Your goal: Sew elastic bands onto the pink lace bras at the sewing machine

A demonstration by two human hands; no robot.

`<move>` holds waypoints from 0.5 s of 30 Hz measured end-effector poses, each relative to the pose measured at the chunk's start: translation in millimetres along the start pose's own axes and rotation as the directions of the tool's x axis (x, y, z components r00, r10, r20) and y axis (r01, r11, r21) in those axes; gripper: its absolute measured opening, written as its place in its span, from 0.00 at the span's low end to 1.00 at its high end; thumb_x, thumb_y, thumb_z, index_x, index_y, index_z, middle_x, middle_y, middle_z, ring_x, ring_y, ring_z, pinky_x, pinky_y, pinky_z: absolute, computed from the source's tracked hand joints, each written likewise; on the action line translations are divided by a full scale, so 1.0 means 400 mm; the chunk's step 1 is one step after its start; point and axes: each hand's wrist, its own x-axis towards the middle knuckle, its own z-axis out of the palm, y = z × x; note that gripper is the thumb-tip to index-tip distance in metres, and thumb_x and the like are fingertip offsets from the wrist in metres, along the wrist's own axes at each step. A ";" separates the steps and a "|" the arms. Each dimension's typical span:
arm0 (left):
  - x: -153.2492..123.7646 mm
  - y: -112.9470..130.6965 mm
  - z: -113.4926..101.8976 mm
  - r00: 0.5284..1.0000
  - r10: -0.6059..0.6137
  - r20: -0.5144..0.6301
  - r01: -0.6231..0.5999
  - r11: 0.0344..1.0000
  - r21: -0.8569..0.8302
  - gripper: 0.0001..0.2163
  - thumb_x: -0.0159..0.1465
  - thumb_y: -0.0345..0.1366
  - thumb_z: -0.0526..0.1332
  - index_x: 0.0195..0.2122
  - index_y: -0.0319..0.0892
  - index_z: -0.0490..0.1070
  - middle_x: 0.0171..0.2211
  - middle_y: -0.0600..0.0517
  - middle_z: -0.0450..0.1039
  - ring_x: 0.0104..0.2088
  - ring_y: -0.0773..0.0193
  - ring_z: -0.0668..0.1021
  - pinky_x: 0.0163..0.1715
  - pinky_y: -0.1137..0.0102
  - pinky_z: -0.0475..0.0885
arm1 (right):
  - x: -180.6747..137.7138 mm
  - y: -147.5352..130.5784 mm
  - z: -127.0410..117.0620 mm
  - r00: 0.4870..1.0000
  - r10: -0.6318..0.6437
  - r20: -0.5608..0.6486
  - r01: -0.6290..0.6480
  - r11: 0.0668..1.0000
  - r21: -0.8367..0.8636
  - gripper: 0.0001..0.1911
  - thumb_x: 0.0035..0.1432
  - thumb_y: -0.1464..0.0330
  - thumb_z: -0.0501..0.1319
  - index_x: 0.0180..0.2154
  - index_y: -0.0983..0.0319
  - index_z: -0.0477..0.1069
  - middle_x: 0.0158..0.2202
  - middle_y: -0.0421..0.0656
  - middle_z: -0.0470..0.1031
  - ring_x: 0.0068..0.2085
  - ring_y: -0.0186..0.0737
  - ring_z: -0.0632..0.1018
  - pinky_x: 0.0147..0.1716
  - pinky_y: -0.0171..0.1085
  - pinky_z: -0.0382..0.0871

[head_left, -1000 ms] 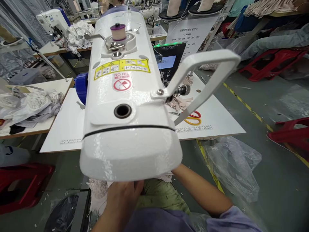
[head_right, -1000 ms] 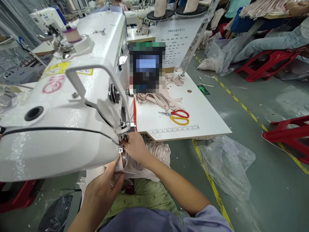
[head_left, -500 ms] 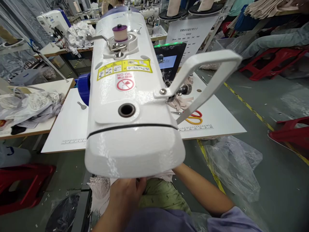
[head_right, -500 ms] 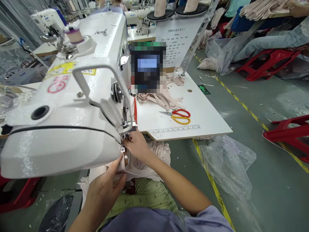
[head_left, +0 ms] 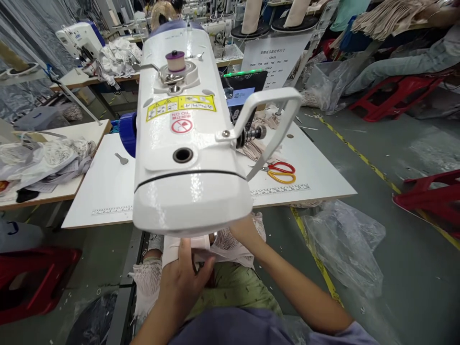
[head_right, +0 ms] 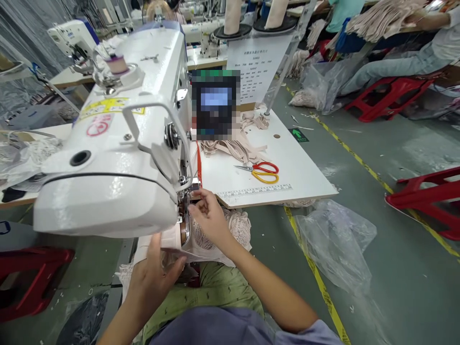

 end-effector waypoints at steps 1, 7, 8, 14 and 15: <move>-0.007 0.003 0.007 1.000 0.014 -0.012 -0.014 1.000 0.017 0.35 0.68 0.50 0.55 0.67 0.33 0.45 0.24 0.50 0.79 0.19 0.56 0.80 0.16 0.71 0.67 | -0.027 0.000 -0.009 0.998 0.055 -0.019 -0.053 0.996 0.077 0.20 0.66 0.56 0.53 0.53 0.60 0.62 0.43 0.47 0.74 0.37 0.41 0.76 0.39 0.40 0.74; -0.108 0.097 0.056 0.920 0.326 -0.216 -0.298 0.942 0.153 0.40 0.67 0.43 0.59 0.71 0.38 0.34 0.59 0.32 0.69 0.55 0.41 0.76 0.47 0.54 0.78 | -0.200 -0.033 -0.030 0.963 0.166 0.213 -0.212 0.953 0.217 0.18 0.60 0.53 0.62 0.43 0.60 0.71 0.39 0.44 0.75 0.42 0.43 0.76 0.42 0.39 0.70; -0.130 0.109 0.060 0.923 0.337 -0.187 -0.321 0.941 0.110 0.40 0.66 0.43 0.59 0.72 0.38 0.35 0.59 0.32 0.69 0.56 0.40 0.75 0.48 0.54 0.77 | -0.220 -0.041 -0.030 0.952 0.198 0.232 -0.254 0.936 0.245 0.17 0.62 0.54 0.60 0.41 0.61 0.72 0.37 0.43 0.76 0.40 0.42 0.76 0.40 0.38 0.70; -0.148 0.086 -0.018 0.950 0.314 0.000 -0.289 0.876 -0.386 0.21 0.69 0.34 0.54 0.63 0.47 0.58 0.29 0.52 0.80 0.28 0.62 0.82 0.28 0.73 0.78 | -0.251 -0.066 -0.052 0.881 0.350 0.318 -0.465 0.763 0.449 0.19 0.59 0.52 0.63 0.32 0.62 0.73 0.27 0.39 0.71 0.30 0.36 0.71 0.30 0.34 0.65; -0.132 0.082 -0.038 0.924 0.372 -0.088 -0.379 0.861 -0.338 0.19 0.68 0.31 0.55 0.60 0.47 0.62 0.35 0.50 0.81 0.36 0.61 0.83 0.36 0.70 0.78 | -0.246 -0.073 -0.058 0.860 0.327 0.392 -0.490 0.745 0.453 0.19 0.59 0.52 0.62 0.31 0.63 0.72 0.27 0.38 0.71 0.29 0.36 0.71 0.30 0.34 0.65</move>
